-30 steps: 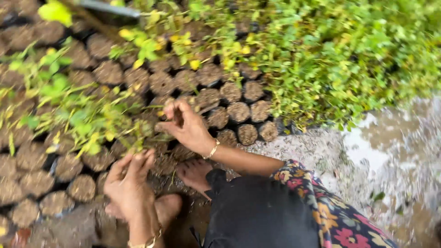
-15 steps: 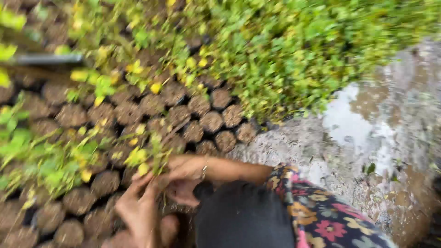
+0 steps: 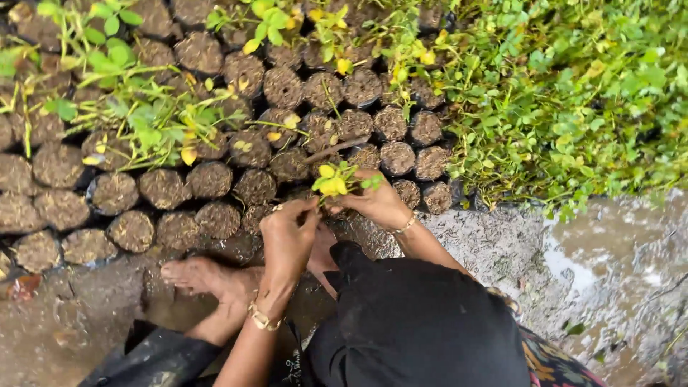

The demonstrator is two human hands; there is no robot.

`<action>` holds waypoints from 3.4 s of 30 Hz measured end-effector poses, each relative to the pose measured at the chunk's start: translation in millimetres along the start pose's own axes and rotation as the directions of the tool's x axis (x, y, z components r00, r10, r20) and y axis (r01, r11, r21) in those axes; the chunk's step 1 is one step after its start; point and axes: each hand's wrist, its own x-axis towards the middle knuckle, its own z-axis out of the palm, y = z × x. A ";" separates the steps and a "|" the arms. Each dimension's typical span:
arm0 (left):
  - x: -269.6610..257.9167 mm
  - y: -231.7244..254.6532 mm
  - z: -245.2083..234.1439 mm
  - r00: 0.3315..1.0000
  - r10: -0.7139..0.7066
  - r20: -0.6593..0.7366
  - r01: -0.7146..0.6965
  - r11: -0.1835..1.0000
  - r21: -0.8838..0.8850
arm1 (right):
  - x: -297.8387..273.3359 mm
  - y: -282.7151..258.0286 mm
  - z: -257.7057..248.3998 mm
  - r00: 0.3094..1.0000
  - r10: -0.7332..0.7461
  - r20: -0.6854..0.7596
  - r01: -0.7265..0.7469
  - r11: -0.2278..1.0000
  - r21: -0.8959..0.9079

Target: Manually removing weeds from small polybags containing young plants in a nursery setting.

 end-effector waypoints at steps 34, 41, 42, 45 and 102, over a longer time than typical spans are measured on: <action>3.7 -23.4 -34.7 0.996 -0.025 -0.081 -0.007 0.929 -0.371 | 114.0 -54.7 -83.5 0.785 -0.609 -0.113 0.256 0.485 -0.836; 3.1 -28.3 -29.7 0.998 -0.025 -0.051 0.005 0.932 -0.361 | 134.8 -50.8 -87.5 0.840 -0.456 0.293 0.328 -0.003 -0.945; 3.1 -28.8 -28.7 0.999 -0.026 -0.045 0.008 0.931 -0.365 | 141.7 -49.4 -84.5 0.827 -0.444 0.345 0.359 -0.056 -0.932; 4.4 -22.5 -30.2 0.999 -0.032 -0.043 0.014 0.927 -0.375 | 159.0 -33.7 -112.9 0.894 -0.321 0.312 0.325 -0.015 -0.946; 22.7 -61.8 -91.8 0.990 -0.128 -0.067 0.077 0.859 -0.507 | 123.8 -109.3 79.7 0.991 -0.130 0.016 0.131 0.977 -0.168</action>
